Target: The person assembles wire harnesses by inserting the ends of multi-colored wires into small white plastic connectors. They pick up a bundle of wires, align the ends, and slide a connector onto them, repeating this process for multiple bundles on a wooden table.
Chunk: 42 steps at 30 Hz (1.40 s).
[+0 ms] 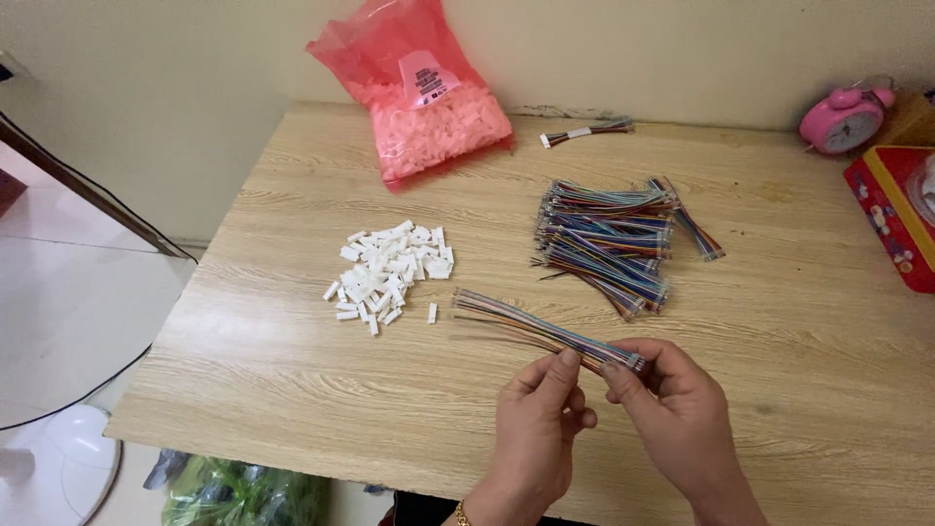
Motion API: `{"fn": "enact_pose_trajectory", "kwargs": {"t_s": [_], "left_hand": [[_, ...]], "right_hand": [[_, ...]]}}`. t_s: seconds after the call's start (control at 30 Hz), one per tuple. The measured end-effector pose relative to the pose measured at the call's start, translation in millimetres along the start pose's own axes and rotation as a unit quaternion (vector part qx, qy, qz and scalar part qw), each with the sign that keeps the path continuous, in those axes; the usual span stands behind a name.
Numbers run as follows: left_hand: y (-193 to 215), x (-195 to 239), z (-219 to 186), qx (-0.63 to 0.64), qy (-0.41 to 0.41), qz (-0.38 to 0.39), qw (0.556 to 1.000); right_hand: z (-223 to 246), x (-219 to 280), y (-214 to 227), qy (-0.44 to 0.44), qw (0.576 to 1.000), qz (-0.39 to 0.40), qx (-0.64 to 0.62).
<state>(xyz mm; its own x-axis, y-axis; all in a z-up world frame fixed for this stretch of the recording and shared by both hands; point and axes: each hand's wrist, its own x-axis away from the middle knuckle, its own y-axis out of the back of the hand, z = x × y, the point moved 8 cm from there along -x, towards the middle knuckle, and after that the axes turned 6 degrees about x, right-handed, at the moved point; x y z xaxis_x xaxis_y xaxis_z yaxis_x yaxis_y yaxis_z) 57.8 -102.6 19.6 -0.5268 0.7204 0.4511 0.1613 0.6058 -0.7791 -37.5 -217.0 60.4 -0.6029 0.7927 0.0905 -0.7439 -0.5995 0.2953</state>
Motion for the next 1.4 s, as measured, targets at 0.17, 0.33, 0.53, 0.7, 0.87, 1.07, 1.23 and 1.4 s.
{"fn": "enact_pose_trajectory", "kwargs": {"t_s": [0.17, 0.33, 0.53, 0.7, 0.87, 1.07, 1.23, 1.4], "left_hand": [[-1.5, -2.2, -8.5, 0.011, -0.008, -0.004, 1.0], [-3.4, -2.4, -13.5, 0.004, -0.013, -0.006, 1.0], [-2.0, -3.1, -15.0, 0.021, -0.015, -0.013, 1.0], [5.8, -9.0, -7.9, 0.065, 0.017, -0.024, 0.997], [26.1, -29.1, -23.1, 0.143, -0.022, -0.02, 0.989], [39.4, -20.2, -60.3, 0.12, -0.09, -0.05, 0.988], [43.8, -17.7, -45.8, 0.057, -0.092, -0.066, 0.992], [48.5, -23.3, -24.8, 0.005, -0.105, -0.084, 0.991]], "right_hand": [[2.6, 2.4, 0.2, 0.032, 0.999, 0.016, 0.009], [11.1, 5.1, 0.7, 0.031, 0.999, 0.017, 0.025], [1.3, 2.4, 5.8, 0.02, 1.0, 0.008, 0.019], [-6.6, 1.8, 10.0, 0.015, 1.0, -0.005, 0.009], [-17.8, 1.3, 18.9, 0.008, 1.0, -0.006, 0.025], [-31.5, 2.9, 34.7, -0.056, 0.997, -0.026, 0.044], [-66.4, -15.1, 40.9, -0.086, 0.996, -0.011, 0.009], [-45.2, -16.0, 27.4, -0.102, 0.989, 0.005, 0.103]]}}
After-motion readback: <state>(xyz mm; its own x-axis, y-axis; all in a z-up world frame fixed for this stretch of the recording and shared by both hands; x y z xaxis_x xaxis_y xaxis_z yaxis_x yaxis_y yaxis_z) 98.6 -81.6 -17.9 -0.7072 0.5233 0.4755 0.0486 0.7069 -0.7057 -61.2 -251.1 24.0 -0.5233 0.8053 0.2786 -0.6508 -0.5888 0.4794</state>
